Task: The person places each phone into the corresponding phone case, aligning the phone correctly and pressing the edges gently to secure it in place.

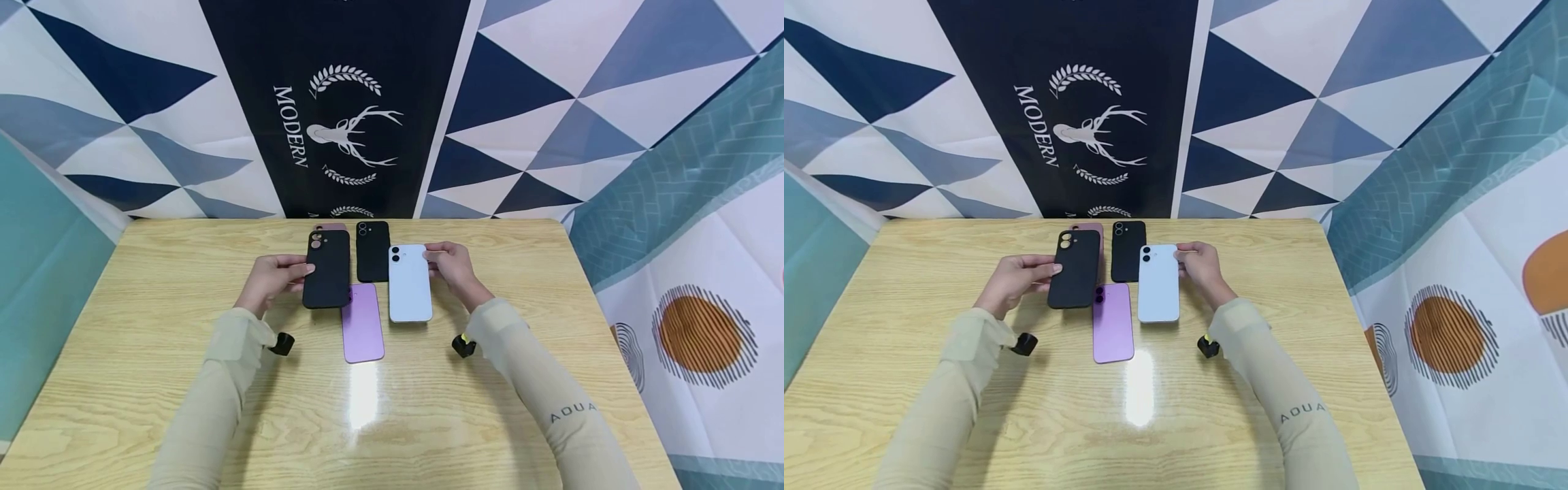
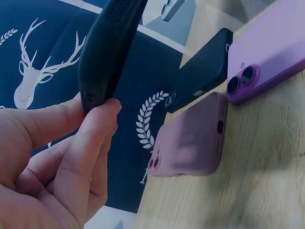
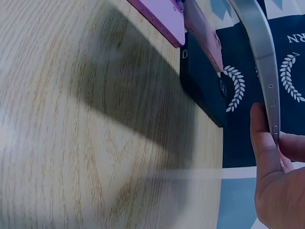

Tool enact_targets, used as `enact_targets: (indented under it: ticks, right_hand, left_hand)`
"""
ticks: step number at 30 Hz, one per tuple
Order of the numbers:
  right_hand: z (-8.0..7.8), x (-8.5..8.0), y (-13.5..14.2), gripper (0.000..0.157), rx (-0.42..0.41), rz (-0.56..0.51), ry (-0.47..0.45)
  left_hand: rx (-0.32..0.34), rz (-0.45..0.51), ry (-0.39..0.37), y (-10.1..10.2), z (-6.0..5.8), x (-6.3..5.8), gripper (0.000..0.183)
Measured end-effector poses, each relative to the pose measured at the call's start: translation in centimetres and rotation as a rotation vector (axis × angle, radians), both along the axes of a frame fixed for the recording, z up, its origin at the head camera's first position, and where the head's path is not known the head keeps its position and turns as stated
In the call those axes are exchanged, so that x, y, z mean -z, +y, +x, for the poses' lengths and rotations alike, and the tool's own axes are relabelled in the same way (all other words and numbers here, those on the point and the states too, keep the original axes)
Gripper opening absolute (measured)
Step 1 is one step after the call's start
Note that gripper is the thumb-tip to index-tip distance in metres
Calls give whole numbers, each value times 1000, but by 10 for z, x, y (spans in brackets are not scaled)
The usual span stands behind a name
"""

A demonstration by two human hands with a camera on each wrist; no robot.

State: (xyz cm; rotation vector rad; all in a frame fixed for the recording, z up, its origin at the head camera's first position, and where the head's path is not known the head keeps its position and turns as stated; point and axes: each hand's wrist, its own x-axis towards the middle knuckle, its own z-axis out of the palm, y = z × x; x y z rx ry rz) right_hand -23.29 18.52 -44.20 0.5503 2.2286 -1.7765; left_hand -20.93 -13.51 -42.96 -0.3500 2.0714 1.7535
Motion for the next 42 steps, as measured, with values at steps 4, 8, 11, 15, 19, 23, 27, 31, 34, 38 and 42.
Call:
enact_targets:
  ticks: [4, 8, 11, 15, 19, 23, 27, 31, 34, 38, 42]
  right_hand:
    - [0, 0, -1, 32, 6, -5, -3]
    - [0, 0, -3, 32, 7, 2, -3]
    - [0, -1, -3, 31, 8, 6, -4]
    - [1, -2, -3, 31, 21, -2, -15]
    - [1, -3, -3, 31, 26, -4, -19]
    - [1, -3, -4, 31, 17, -6, -9]
    - [0, -3, -5, 30, 14, -18, -8]
    - [1, -5, -7, 31, 11, -28, -3]
    - [1, -7, -9, 31, 11, -35, 1]
    - [1, -8, -11, 30, 16, -42, 2]
    - [1, -7, -13, 30, 21, -53, 2]
  left_hand:
    - [3, 12, 8, 5, -1, 0, 43]
    - [5, 14, 10, 8, -1, 0, 42]
    - [-1, 26, 12, 12, -1, -1, 42]
    - [-10, 50, 19, 18, -2, -1, 42]
    - [-9, 60, 23, 24, -3, -2, 42]
    - [-11, 65, 23, 27, -3, -1, 41]
    - [-8, 75, 26, 29, -2, -1, 40]
    - [-6, 76, 21, 31, -1, -1, 41]
    - [-4, 81, 26, 34, -1, 0, 41]
    - [-6, 86, 38, 39, 0, 0, 39]
    - [-11, 104, 45, 44, 0, -1, 39]
